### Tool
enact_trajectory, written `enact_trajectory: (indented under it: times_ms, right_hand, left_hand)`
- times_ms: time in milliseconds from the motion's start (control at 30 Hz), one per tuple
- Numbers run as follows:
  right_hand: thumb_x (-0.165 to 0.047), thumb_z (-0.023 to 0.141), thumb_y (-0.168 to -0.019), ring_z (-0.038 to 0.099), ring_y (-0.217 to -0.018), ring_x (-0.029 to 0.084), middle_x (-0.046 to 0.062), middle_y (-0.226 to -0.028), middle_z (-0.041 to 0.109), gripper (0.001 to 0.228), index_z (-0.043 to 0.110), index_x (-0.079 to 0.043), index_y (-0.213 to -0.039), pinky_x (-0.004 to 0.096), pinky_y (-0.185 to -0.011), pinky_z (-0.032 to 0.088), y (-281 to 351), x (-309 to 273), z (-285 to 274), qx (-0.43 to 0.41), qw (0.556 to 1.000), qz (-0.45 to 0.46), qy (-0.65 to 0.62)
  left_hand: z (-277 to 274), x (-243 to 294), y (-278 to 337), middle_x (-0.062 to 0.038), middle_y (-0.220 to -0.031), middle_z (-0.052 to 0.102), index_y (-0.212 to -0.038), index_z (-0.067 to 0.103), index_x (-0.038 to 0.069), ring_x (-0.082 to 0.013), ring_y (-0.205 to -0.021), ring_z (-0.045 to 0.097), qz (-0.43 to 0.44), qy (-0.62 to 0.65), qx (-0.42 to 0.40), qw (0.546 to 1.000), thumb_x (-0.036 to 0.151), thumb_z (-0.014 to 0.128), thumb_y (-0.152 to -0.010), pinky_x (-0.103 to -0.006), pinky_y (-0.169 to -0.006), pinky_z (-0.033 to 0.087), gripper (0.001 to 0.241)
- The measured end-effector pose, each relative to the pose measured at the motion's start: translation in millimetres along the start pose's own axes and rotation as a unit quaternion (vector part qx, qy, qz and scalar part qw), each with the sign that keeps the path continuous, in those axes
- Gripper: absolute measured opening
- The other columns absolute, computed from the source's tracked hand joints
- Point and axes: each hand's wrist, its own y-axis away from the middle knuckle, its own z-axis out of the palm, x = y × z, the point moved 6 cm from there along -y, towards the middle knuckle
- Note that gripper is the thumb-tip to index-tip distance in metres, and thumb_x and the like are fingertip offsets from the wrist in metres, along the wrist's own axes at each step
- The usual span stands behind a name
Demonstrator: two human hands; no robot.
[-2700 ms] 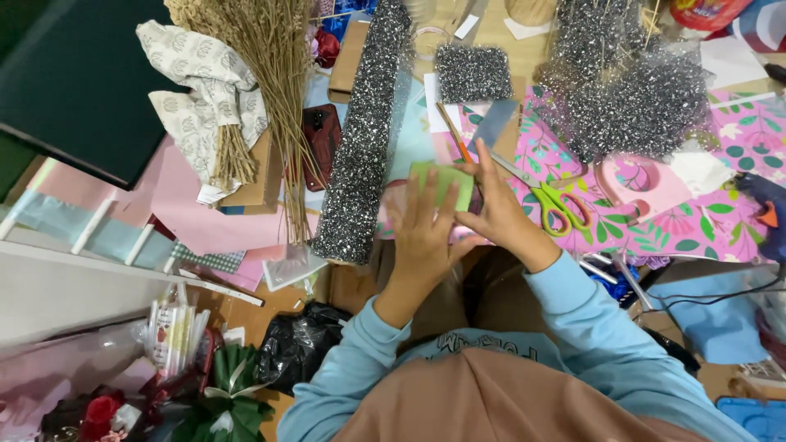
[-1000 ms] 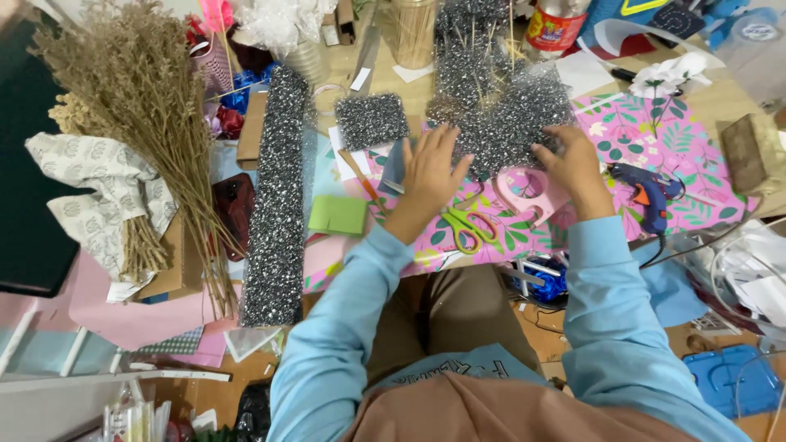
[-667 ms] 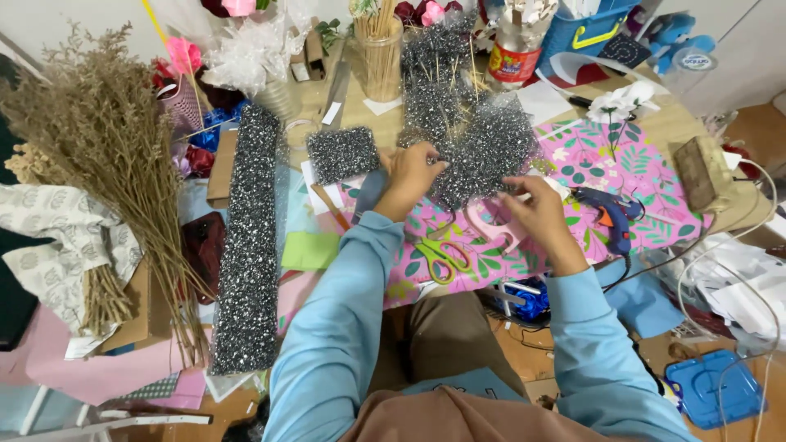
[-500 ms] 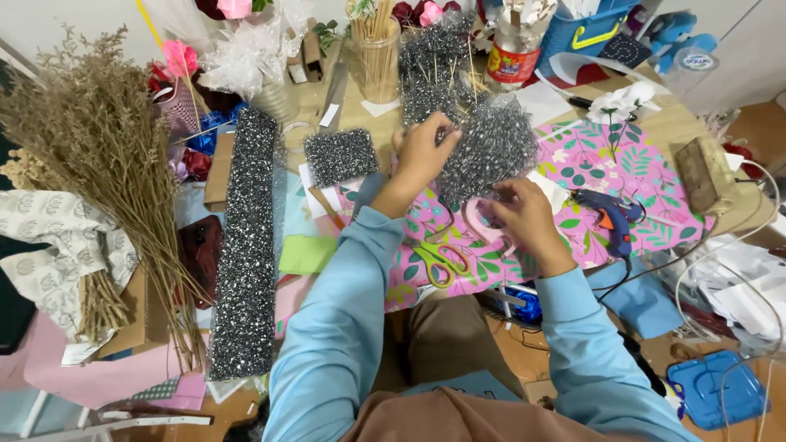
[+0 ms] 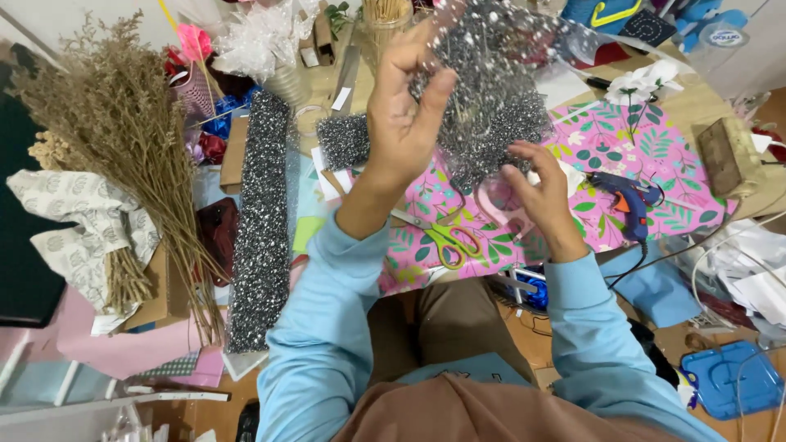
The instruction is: The person uses green-handled scissors to cut a silver glittery mesh material into smaller pieces. They repeatedly cut the material, separate the pieces, and place them on a cluttered table covered with various craft supplies.
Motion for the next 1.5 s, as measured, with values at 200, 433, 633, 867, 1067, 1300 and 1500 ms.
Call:
enact_trajectory:
  times_ms: [200, 433, 633, 867, 1067, 1300, 1500]
  right_hand:
    - [-0.095, 0.039, -0.063, 0.06, -0.128, 0.037, 0.021, -0.139, 0.058, 0.124, 0.051, -0.001, -0.145, 0.055, -0.112, 0.049, 37, -94, 7, -0.042, 0.787, 0.206, -0.581]
    - [-0.009, 0.064, -0.095, 0.074, -0.109, 0.035, 0.019, -0.123, 0.071, 0.034, 0.059, -0.011, -0.129, 0.051, -0.088, 0.062, 149, 15, 41, -0.033, 0.769, 0.269, -0.578]
    - [0.016, 0.063, -0.078, 0.073, -0.1, 0.04, 0.027, -0.111, 0.074, 0.039, 0.07, 0.001, -0.113, 0.06, -0.092, 0.058, 214, -31, 41, -0.159, 0.795, 0.184, -0.556]
    - [0.007, 0.078, -0.076, 0.075, -0.099, 0.024, 0.02, -0.1, 0.082, 0.034, 0.077, 0.008, -0.11, 0.045, -0.085, 0.059, 235, -38, 3, -0.282, 0.871, 0.098, -0.391]
    - [0.001, 0.078, -0.08, 0.072, -0.094, 0.019, 0.02, -0.096, 0.082, 0.025, 0.079, 0.008, -0.104, 0.042, -0.078, 0.059, 241, -18, -13, -0.272, 0.9, 0.115, -0.321]
    - [0.002, 0.084, -0.077, 0.064, -0.081, 0.012, 0.012, -0.082, 0.073, 0.015, 0.076, 0.006, -0.089, 0.038, -0.068, 0.054, 191, -75, 22, -0.283, 0.901, 0.04, -0.327]
    - [0.001, 0.073, -0.09, 0.068, -0.07, 0.012, 0.009, -0.092, 0.073, 0.046, 0.06, 0.002, -0.134, 0.023, -0.058, 0.055, 173, -89, 103, -0.354, 0.865, 0.19, -0.301]
  left_hand:
    - [-10, 70, 99, -0.01, -0.138, 0.064, -0.099, 0.06, 0.014, -0.0327, -0.135, 0.058, 0.017, -0.05, -0.201, 0.978, 0.027, 0.071, -0.098, -0.0573, -0.121, 0.028, 0.017]
    - [-49, 88, 296, -0.009, -0.125, 0.073, -0.094, 0.063, 0.015, -0.0282, -0.123, 0.066, -0.022, -0.167, -0.215, 0.962, 0.034, 0.074, -0.095, -0.0533, -0.119, 0.02, 0.021]
    - [-92, 42, 455, -0.009, -0.126, 0.053, -0.12, 0.048, 0.012, -0.0196, -0.118, 0.048, -0.35, -0.097, 0.23, 0.903, 0.035, 0.041, -0.11, -0.0371, -0.102, 0.034, 0.026]
    - [-78, -22, 439, -0.015, -0.126, 0.067, -0.129, 0.059, 0.011, -0.0309, -0.109, 0.07, -0.584, 0.275, 0.188, 0.74, 0.047, 0.068, -0.097, -0.0482, -0.097, 0.052, 0.049]
    - [-63, -6, 417, -0.021, -0.128, 0.068, -0.15, 0.049, 0.016, -0.0319, -0.107, 0.072, -0.562, 0.239, 0.133, 0.781, 0.013, 0.072, -0.092, -0.0442, -0.083, 0.062, 0.062]
    - [-43, -5, 447, -0.012, -0.131, 0.067, -0.153, 0.041, 0.021, -0.0245, -0.1, 0.073, -0.572, 0.252, 0.126, 0.77, 0.003, 0.07, -0.093, -0.0404, -0.072, 0.067, 0.069]
    - [-51, -19, 453, -0.014, -0.113, 0.072, -0.136, 0.063, 0.015, -0.0315, -0.091, 0.075, -0.587, 0.24, 0.179, 0.752, 0.005, 0.07, -0.095, -0.0512, -0.072, 0.066, 0.042]
